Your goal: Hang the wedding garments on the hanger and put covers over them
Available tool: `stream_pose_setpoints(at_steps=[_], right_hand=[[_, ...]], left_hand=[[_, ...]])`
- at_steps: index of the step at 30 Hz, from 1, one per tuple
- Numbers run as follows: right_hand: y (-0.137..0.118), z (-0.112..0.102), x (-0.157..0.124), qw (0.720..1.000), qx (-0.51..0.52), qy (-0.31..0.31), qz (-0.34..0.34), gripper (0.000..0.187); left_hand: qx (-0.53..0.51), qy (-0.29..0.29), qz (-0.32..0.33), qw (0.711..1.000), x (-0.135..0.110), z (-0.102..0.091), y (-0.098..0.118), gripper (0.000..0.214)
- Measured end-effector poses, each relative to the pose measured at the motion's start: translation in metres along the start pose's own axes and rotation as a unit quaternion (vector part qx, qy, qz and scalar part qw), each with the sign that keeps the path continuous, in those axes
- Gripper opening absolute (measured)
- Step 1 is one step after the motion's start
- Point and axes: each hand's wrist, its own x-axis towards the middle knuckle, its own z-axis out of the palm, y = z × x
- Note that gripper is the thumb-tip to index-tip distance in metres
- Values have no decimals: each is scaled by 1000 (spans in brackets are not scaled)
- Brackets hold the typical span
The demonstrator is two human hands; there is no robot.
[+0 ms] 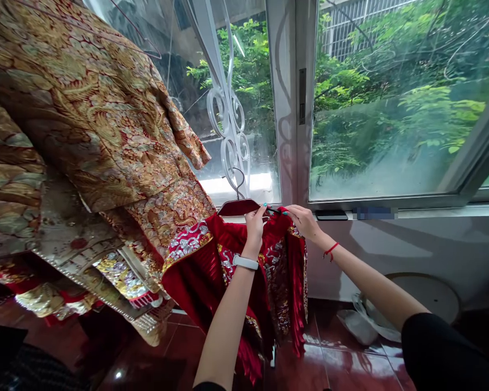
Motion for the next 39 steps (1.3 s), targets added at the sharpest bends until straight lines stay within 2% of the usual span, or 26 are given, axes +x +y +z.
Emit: stream_pose_setpoints(at_steps=[6, 8, 10, 11, 13, 16, 17, 19, 21, 23, 26, 29, 31, 34, 36, 39], right_hand=[[-23, -11, 52, 999, -17, 29, 14, 48], [-25, -8, 65, 999, -13, -19, 28, 50], [-23, -4, 68, 996, -6, -80, 47, 54], [-20, -1, 66, 994, -6, -91, 60, 55], [-15, 5, 58, 994, -14, -68, 90, 56], [-9, 8, 47, 992, -45, -24, 114, 55], [-7, 8, 46, 992, -55, -24, 115, 54], [-4, 5, 47, 990, -71, -30, 119, 51], [-1, 0, 50, 989, -77, -49, 119, 50], [1, -3, 53, 988, -74, -67, 113, 49], [-1, -5, 53, 988, -70, -77, 112, 47], [-6, -4, 51, 988, -67, -74, 117, 46], [-9, -4, 49, 988, -66, -75, 117, 46], [-12, -5, 48, 988, -72, -73, 116, 46], [-13, -4, 47, 988, -82, -60, 119, 47], [-14, 0, 43, 986, -100, -29, 133, 48]], left_hand=[[-29, -37, -17, 999, 5, 9, 3, 20], [-35, -46, -34, 998, 6, 10, 4, 17], [-41, -59, -55, 996, 4, 8, 6, 14], [-43, -68, -68, 994, 3, 6, 8, 11], [-51, -95, -95, 990, -3, -2, 14, 6], [-63, -132, -108, 983, -18, -21, 24, 16], [-53, -125, -91, 986, -25, -29, 25, 19], [1, -65, -36, 997, -45, -45, 21, 19], [81, 29, 5, 996, -69, -59, 4, 17], [169, 100, 22, 980, -93, -67, -22, 18], [257, 138, 46, 955, -114, -67, -62, 26], [199, 160, -12, 967, -111, -65, -82, 21], [139, 172, -60, 973, -104, -67, -80, 19], [100, 176, -66, 977, -105, -73, -57, 26], [71, 161, -51, 983, -123, -75, -36, 33], [52, 152, -39, 986, -172, -70, -19, 42]])
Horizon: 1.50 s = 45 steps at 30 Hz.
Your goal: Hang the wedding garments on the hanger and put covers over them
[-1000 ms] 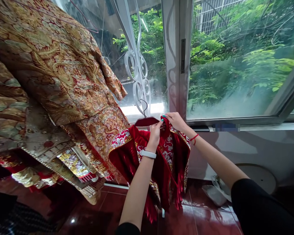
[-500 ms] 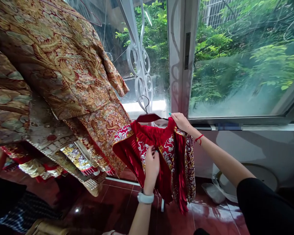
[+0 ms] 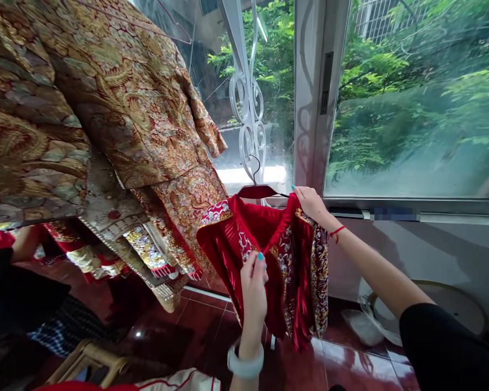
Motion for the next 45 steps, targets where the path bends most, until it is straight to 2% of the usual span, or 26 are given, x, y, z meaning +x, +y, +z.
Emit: stream_pose_setpoints(at_steps=[3, 5, 8, 11, 12, 14, 16, 17, 18, 19, 21, 23, 24, 25, 26, 29, 32, 35, 38, 40, 42, 45], right_hand=[[-2, 5, -6, 1000, -2, 7, 14, 51], [-2, 8, -8, 1000, 11, -8, -2, 52], [-4, 6, -7, 999, 35, -30, -28, 54], [-10, -5, -13, 996, 73, -25, -40, 49], [-12, -11, -21, 995, 92, -8, -47, 45], [-15, -21, -50, 989, 129, 64, -43, 37], [-17, -25, -94, 975, 161, 152, 16, 36], [-18, -24, -118, 966, 181, 171, 72, 36], [-19, -21, -141, 957, 210, 153, 131, 38], [-22, -16, -161, 945, 251, 92, 189, 41], [-34, -4, -188, 895, 343, -75, 275, 52], [-51, 3, -193, 829, 425, -213, 297, 58], [-61, 5, -189, 803, 453, -254, 291, 58], [-70, 4, -181, 789, 469, -279, 283, 56], [-79, 3, -172, 785, 472, -290, 276, 53], [-94, -3, -138, 824, 422, -287, 247, 42], [-100, -9, -105, 857, 383, -275, 207, 41], [-106, -12, -79, 874, 380, -215, 213, 41], [-110, -11, -71, 887, 366, -178, 216, 43], [-108, -8, -76, 907, 320, -193, 196, 46], [-102, -3, -82, 928, 259, -206, 173, 47], [-94, 2, -86, 946, 195, -202, 162, 46]], left_hand=[[-4, 57, -70, 996, -53, -5, -19, 56], [-23, 85, -123, 988, -77, -4, -38, 59], [-41, 61, -135, 988, -91, -1, -48, 50], [-54, 37, -130, 989, -89, 1, -37, 48], [-60, 39, -131, 989, -87, 0, -32, 49], [-71, 51, -134, 987, -86, -2, -27, 50], [-80, 56, -136, 986, -87, -4, -27, 51], [-85, 49, -137, 986, -87, -5, -28, 52], [-90, 37, -139, 985, -88, -6, -30, 53], [-94, 23, -141, 985, -89, -6, -31, 54], [-99, -2, -143, 985, -92, -5, -34, 55], [-94, -14, -145, 985, -95, -5, -37, 55], [-86, -17, -147, 985, -96, -4, -39, 54], [-72, -21, -149, 986, -98, -5, -40, 54], [-53, -21, -150, 987, -99, -6, -41, 53], [28, 5, -126, 992, -101, -12, -43, 50], [95, 36, -83, 991, -106, -22, -46, 55], [107, 26, -65, 992, -113, -32, -52, 62], [96, 8, -87, 992, -107, -38, -56, 64], [119, -30, -111, 986, -87, -38, -51, 55], [139, -97, -121, 978, -56, -32, -40, 46], [82, -178, -129, 972, -3, -11, -18, 48]])
